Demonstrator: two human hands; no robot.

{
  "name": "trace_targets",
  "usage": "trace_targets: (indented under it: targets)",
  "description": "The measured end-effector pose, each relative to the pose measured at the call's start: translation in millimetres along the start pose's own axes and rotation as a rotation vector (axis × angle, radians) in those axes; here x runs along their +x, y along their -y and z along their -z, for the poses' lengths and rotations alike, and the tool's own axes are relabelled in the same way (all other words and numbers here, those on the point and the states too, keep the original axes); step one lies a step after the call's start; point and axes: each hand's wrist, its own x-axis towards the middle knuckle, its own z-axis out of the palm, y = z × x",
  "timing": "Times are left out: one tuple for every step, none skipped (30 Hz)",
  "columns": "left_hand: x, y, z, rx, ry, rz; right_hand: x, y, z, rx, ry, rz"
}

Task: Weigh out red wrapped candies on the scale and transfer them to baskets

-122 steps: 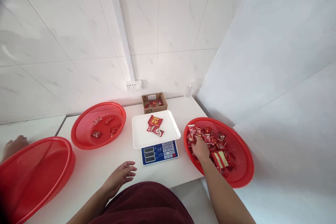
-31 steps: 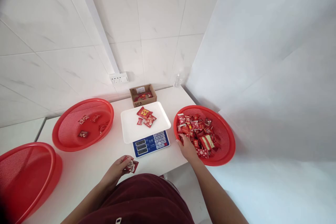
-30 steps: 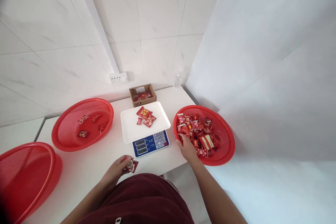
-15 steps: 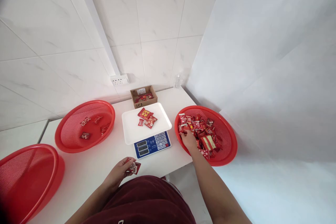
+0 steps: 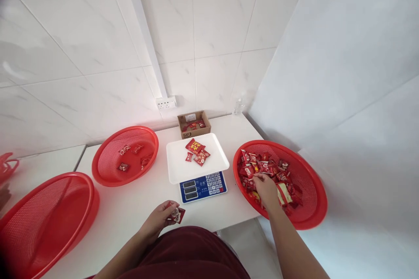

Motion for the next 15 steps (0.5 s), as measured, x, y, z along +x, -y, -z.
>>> trace_targets:
  targets:
    - [0.4,-0.5,-0.3,0.005,0.004,0.002,-1.7,3.1,1.8,0.02,-0.01,0.005]
    - [0.9,-0.9,-0.8,0.012,0.008,0.002,-3.2,6.0,2.4,0.04,-0.016,0.016]
    - [1.4,-1.3,-1.4,0.018,0.01,0.002,-4.3,8.6,2.0,0.053,-0.013,0.029]
    - [1.9,-1.6,-2.2,0.024,0.012,0.0,-5.3,10.9,0.7,0.059,-0.005,0.046]
    - [2.4,-2.0,-3.0,0.026,0.012,0.002,-6.1,12.7,-1.3,0.061,0.003,0.067]
    - [2.7,-2.4,-3.8,0.024,0.008,0.005,-6.9,14.0,-3.9,0.063,0.011,0.09]
    - [2.9,-2.9,-4.7,0.015,0.003,0.008,-7.9,14.7,-7.0,0.07,0.014,0.108]
    - [3.1,-3.8,-5.5,0.0,-0.003,0.012,-9.1,14.6,-10.4,0.082,0.016,0.116]
    - [3.2,-5.1,-6.2,-0.021,-0.008,0.013,-10.5,13.5,-14.2,0.098,0.021,0.114]
    - [3.5,-6.9,-6.8,-0.047,-0.015,0.01,-12.3,11.5,-18.2,0.115,0.023,0.106]
    - [3.9,-9.4,-7.3,-0.075,-0.021,0.001,-14.4,8.5,-22.3,0.125,0.023,0.099]
    - [4.7,-12.8,-7.8,-0.099,-0.025,-0.015,-16.6,4.7,-26.3,0.122,0.015,0.099]
    - [6.0,-17.0,-8.2,-0.114,-0.027,-0.034,-19.0,0.4,-30.1,0.111,0.0,0.106]
    - [7.9,-22.0,-8.7,-0.117,-0.026,-0.056,-21.4,-4.0,-33.5,0.094,-0.02,0.119]
    - [10.6,-27.7,-9.2,-0.105,-0.021,-0.079,-23.7,-8.1,-36.4,0.078,-0.042,0.131]
